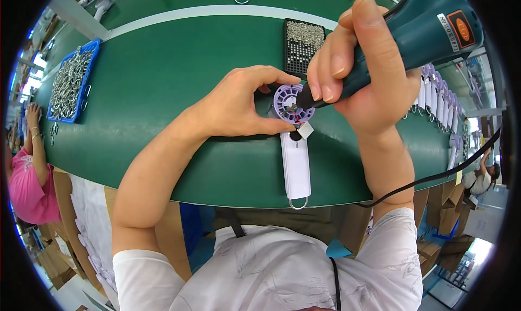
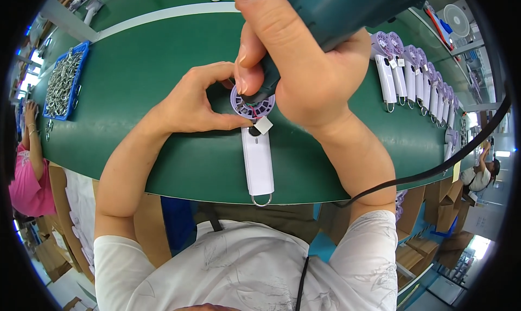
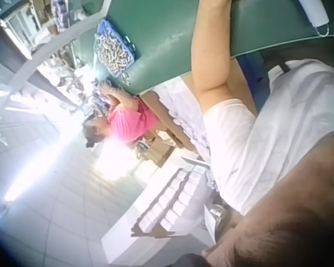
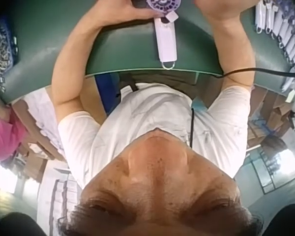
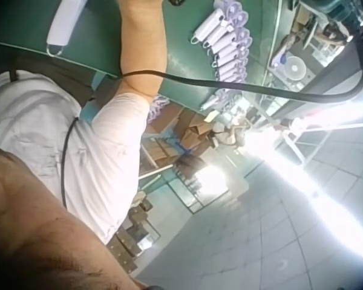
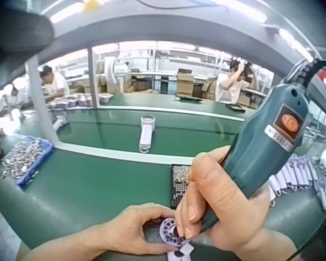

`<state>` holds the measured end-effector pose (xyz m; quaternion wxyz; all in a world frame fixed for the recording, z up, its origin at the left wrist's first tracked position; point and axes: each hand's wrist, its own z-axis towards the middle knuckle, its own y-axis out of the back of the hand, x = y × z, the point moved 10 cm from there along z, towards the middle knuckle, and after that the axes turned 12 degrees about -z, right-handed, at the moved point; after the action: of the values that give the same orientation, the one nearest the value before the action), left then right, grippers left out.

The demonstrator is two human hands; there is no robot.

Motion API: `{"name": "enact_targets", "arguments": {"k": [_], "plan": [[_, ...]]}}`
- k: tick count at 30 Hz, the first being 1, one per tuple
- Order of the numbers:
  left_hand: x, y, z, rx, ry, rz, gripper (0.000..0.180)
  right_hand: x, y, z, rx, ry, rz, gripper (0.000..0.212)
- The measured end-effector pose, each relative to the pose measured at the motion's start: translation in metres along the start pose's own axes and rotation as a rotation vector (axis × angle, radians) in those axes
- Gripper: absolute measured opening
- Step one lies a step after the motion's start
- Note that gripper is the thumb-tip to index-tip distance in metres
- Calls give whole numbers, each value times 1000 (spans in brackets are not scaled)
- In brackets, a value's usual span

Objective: The person assembles handheld portable fans by installing internal components into fan casings, then securing the casings with screws using an electric screwdriver.

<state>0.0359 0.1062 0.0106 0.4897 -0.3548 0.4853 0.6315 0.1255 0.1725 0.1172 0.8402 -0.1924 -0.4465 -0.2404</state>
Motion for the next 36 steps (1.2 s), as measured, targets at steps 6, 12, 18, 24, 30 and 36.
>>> {"name": "enact_targets", "arguments": {"k": [6, 12, 18, 24, 30, 36], "plan": [[2, 0, 0, 7, 5, -21, 63, -3, -5, -2, -44, 10, -89, 19], [8, 0, -2, 19, 115, -4, 56, -3, -28, -10, 56, 59, -319, 9], [6, 0, 0, 7, -85, -75, 50, -13, -36, -8, 53, 8, -346, 15], [-1, -10, 6, 59, 81, -296, 122, -12, -36, -11, 83, -11, -284, 18], [-1, -1, -3, 23, -4, 34, 64, 40, 20, -7, 21, 163, -245, 17], [-3, -8, 2, 54, -16, 45, 65, 26, 163, -39, -523, 231, -235, 15]]}}
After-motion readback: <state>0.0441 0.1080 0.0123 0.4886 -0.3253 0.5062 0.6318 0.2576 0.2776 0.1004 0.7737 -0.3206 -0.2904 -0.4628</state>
